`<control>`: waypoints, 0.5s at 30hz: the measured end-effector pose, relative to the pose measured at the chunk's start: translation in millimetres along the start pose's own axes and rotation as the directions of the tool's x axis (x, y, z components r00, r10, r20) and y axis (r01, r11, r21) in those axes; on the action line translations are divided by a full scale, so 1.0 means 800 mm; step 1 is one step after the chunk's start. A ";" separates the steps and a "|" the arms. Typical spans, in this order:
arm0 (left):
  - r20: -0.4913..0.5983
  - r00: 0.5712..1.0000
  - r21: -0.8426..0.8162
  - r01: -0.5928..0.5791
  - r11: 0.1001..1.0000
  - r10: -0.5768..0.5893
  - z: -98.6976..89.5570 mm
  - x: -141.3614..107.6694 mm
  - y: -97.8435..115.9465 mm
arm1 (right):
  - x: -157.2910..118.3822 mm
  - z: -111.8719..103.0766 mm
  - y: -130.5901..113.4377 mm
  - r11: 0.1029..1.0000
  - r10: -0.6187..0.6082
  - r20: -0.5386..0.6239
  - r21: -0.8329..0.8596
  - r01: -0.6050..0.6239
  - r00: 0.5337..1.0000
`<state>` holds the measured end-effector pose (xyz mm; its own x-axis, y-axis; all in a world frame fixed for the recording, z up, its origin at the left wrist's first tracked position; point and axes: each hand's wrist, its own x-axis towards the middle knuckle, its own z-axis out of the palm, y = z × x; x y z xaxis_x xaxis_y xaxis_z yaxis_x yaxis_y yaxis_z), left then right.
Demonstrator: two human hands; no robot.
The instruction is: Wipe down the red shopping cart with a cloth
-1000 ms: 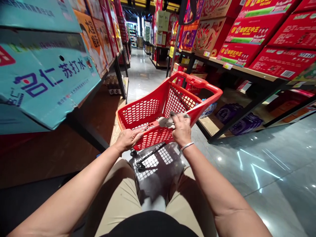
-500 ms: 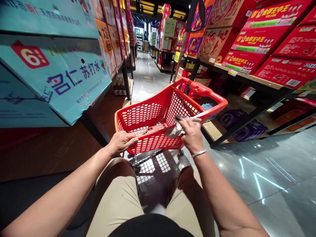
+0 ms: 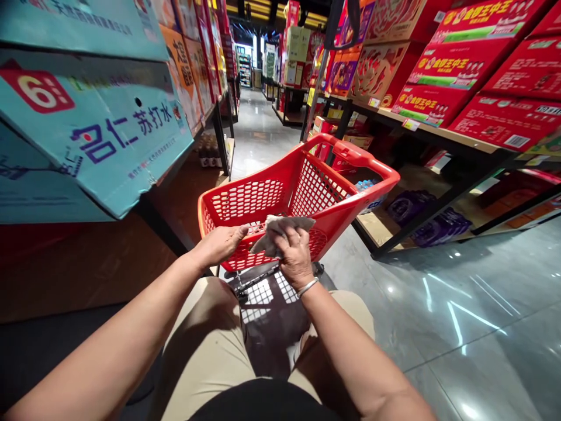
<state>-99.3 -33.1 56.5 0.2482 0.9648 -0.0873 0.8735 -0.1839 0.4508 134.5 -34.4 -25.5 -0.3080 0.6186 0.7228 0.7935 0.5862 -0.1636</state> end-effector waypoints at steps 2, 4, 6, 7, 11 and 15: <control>-0.007 1.000 0.007 -0.021 1.000 0.021 0.003 0.001 0.005 | 0.005 -0.005 0.008 0.997 -0.071 0.033 0.009 0.070 0.997; -0.017 1.000 0.039 -0.021 0.999 0.022 0.006 0.001 -0.001 | 0.015 -0.023 0.041 0.999 -0.048 0.019 -0.013 0.049 0.999; -0.031 0.999 0.062 -0.015 0.998 0.017 0.009 0.002 -0.013 | 0.027 -0.050 0.092 0.997 0.042 -0.068 -0.068 -0.046 0.997; -0.032 0.999 0.067 -0.013 0.998 0.016 0.009 0.003 -0.020 | 0.033 -0.064 0.119 0.988 0.097 -0.148 -0.103 -0.113 0.984; -0.025 0.999 0.070 -0.021 0.997 0.023 0.009 0.007 -0.035 | 0.052 -0.099 0.200 0.893 0.337 -0.436 -0.134 -0.430 0.835; -0.031 0.998 0.077 -0.060 0.995 0.062 0.010 0.009 -0.032 | 0.046 -0.057 0.177 0.857 0.454 -0.467 -0.005 -0.515 0.759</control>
<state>-116.7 -22.6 36.9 0.2886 0.9569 -0.0311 0.8867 -0.2549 0.3857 259.2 47.4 9.0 0.3717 0.4910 0.7879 0.8411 0.1811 -0.5097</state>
